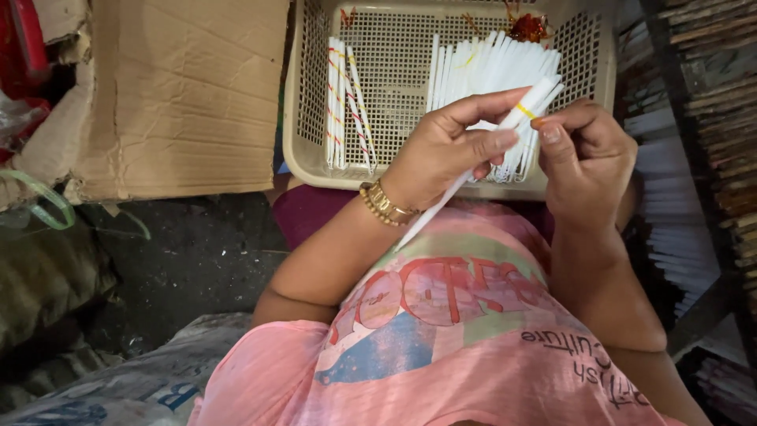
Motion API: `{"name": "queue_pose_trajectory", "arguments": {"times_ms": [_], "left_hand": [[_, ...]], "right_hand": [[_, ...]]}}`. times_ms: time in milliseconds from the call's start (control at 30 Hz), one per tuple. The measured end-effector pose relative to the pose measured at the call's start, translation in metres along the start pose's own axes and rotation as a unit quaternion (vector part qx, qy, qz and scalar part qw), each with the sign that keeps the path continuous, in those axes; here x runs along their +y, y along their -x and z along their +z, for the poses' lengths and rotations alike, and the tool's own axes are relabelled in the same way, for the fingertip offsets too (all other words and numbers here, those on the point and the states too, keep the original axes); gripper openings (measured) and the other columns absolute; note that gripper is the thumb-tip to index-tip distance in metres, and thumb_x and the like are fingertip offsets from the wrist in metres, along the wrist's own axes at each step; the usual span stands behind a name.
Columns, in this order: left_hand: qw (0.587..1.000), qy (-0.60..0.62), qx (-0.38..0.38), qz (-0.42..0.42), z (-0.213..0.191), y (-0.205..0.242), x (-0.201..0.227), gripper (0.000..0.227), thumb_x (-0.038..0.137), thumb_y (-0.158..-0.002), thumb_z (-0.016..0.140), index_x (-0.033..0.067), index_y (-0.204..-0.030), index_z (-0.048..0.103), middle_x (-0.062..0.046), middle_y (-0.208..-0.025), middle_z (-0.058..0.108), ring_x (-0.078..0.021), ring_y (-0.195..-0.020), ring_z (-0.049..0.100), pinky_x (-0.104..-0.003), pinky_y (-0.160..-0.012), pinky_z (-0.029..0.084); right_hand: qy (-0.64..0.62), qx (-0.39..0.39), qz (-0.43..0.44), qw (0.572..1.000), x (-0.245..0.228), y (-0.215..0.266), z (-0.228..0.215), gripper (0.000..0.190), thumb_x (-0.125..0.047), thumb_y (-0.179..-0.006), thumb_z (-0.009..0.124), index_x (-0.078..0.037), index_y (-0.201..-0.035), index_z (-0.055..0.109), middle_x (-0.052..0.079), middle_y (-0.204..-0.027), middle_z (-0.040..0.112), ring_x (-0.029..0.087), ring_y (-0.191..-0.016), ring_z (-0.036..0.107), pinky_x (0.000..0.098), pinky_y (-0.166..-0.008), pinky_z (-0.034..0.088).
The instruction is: Sorting and bundling white and striped plastic sticks from a basket into organized groups.
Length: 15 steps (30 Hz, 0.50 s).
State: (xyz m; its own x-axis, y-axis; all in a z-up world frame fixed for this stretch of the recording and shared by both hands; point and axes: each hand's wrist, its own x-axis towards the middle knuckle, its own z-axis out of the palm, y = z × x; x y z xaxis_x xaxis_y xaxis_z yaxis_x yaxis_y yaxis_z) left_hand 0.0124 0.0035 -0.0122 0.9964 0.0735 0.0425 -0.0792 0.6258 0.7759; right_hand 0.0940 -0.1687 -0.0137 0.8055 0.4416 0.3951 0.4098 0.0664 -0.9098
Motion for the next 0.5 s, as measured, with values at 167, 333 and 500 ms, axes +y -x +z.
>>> {"name": "queue_pose_trajectory", "arguments": {"times_ms": [167, 333, 500], "left_hand": [[0.999, -0.004, 0.005, -0.032, -0.004, -0.001, 0.000, 0.047, 0.008, -0.098, 0.071, 0.0018, -0.143, 0.059, -0.016, -0.110, 0.073, -0.0159, -0.088, 0.070, -0.025, -0.070, 0.062], [0.997, -0.046, 0.031, -0.060, 0.004, 0.001, 0.008, 0.051, 0.011, -0.093, 0.076, 0.0022, -0.140, 0.062, -0.005, -0.101, 0.071, -0.0092, -0.070, 0.063, -0.020, -0.051, 0.050], [0.996, -0.069, -0.016, -0.061, -0.005, 0.003, 0.011, 0.049, 0.018, -0.100, 0.067, 0.0090, -0.148, 0.055, -0.010, -0.108, 0.073, -0.0139, -0.090, 0.070, -0.026, -0.077, 0.059]], "right_hand": [[0.005, -0.011, -0.004, 1.000, -0.003, -0.002, 0.000, 0.023, -0.020, -0.112, 0.066, 0.001, -0.103, 0.064, 0.007, -0.079, 0.053, 0.010, -0.061, 0.045, 0.0275, -0.060, 0.035], [0.014, -0.018, -0.010, 1.000, -0.001, -0.003, 0.003, 0.022, -0.017, -0.112, 0.067, 0.001, -0.100, 0.062, 0.007, -0.076, 0.052, 0.012, -0.063, 0.045, 0.0288, -0.063, 0.036], [0.021, -0.026, -0.016, 0.999, 0.002, -0.004, 0.004, 0.023, -0.018, -0.112, 0.067, 0.001, -0.099, 0.063, 0.007, -0.080, 0.055, 0.012, -0.067, 0.047, 0.0289, -0.065, 0.039]]}}
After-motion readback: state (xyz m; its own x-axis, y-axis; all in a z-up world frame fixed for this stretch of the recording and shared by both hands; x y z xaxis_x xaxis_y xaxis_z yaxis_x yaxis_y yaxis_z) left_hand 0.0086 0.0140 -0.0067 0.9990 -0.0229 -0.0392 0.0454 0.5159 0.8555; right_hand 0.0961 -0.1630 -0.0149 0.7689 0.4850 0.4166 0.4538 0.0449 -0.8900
